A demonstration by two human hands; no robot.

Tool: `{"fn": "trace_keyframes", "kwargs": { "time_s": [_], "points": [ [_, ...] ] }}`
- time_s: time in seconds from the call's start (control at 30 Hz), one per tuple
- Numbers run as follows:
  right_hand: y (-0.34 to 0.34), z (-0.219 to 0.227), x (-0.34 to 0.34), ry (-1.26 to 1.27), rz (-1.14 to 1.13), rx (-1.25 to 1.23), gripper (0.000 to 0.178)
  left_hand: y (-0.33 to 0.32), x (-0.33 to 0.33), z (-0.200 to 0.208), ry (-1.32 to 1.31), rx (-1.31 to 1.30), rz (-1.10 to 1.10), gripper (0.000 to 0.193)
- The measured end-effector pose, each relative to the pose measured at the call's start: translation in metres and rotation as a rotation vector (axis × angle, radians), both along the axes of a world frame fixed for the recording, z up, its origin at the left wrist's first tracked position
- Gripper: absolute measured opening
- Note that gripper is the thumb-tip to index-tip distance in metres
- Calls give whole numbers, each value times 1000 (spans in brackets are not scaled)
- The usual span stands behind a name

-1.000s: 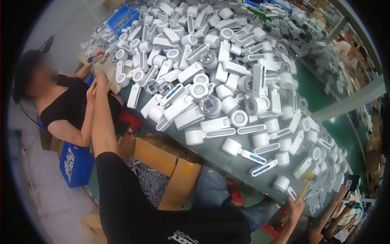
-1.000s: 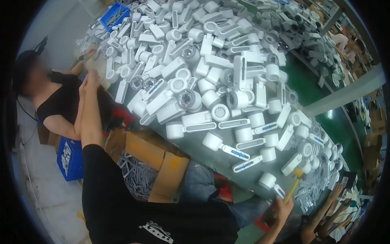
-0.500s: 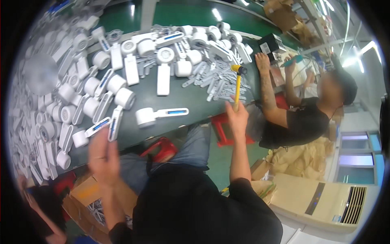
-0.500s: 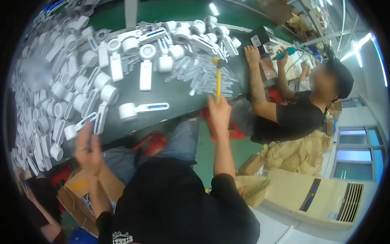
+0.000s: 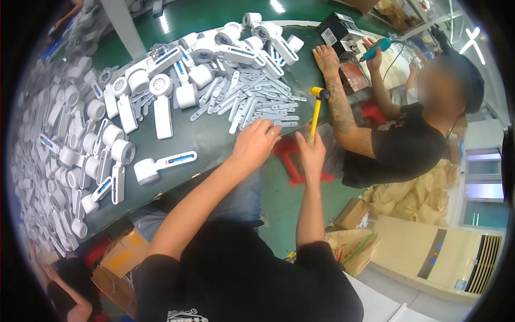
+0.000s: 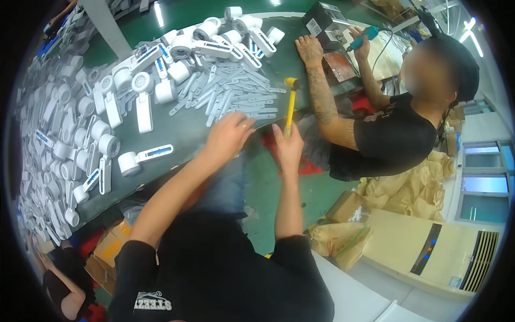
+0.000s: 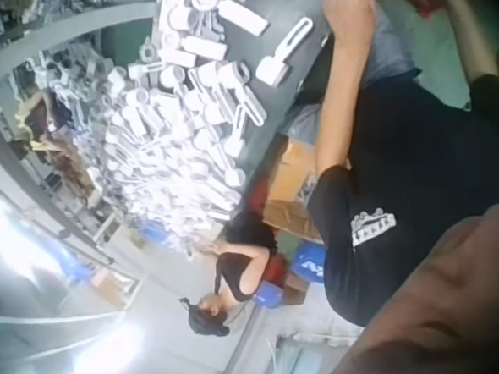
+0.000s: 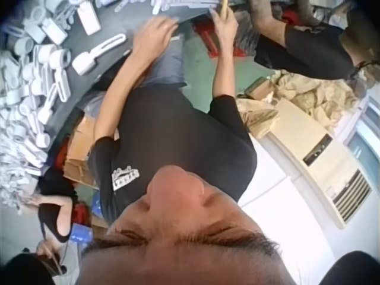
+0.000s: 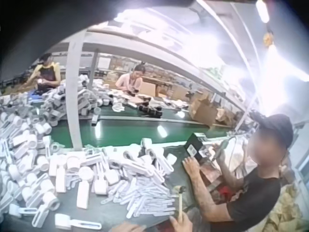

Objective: Assembling plastic components by hammering metal brackets into them at a factory workstation.

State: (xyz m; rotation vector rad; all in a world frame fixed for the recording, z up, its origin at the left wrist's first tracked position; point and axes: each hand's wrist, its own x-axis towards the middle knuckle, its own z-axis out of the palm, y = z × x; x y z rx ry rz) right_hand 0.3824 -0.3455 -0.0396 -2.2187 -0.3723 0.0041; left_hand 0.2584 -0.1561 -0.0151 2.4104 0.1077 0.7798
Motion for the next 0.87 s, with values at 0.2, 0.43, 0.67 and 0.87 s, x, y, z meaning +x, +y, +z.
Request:
{"fn": "trace_keyframes", "kwargs": {
  "time_s": [0.2, 0.43, 0.67, 0.87],
  "points": [
    [-41, -1, -25, -21, 12, 170, 40, -6, 57, -21, 71, 91, 64, 16],
    [-56, 22, -52, 331, -99, 107, 40, 39, 61, -10, 104, 230, 219, 7],
    [-46, 21, -65, 379, 2, 200, 38, 101, 43, 18, 30, 339, 267, 6],
    [-20, 42, -76, 406, 160, 296, 37, 134, -3, 82, 190, -509, 464, 27]
  ]
}}
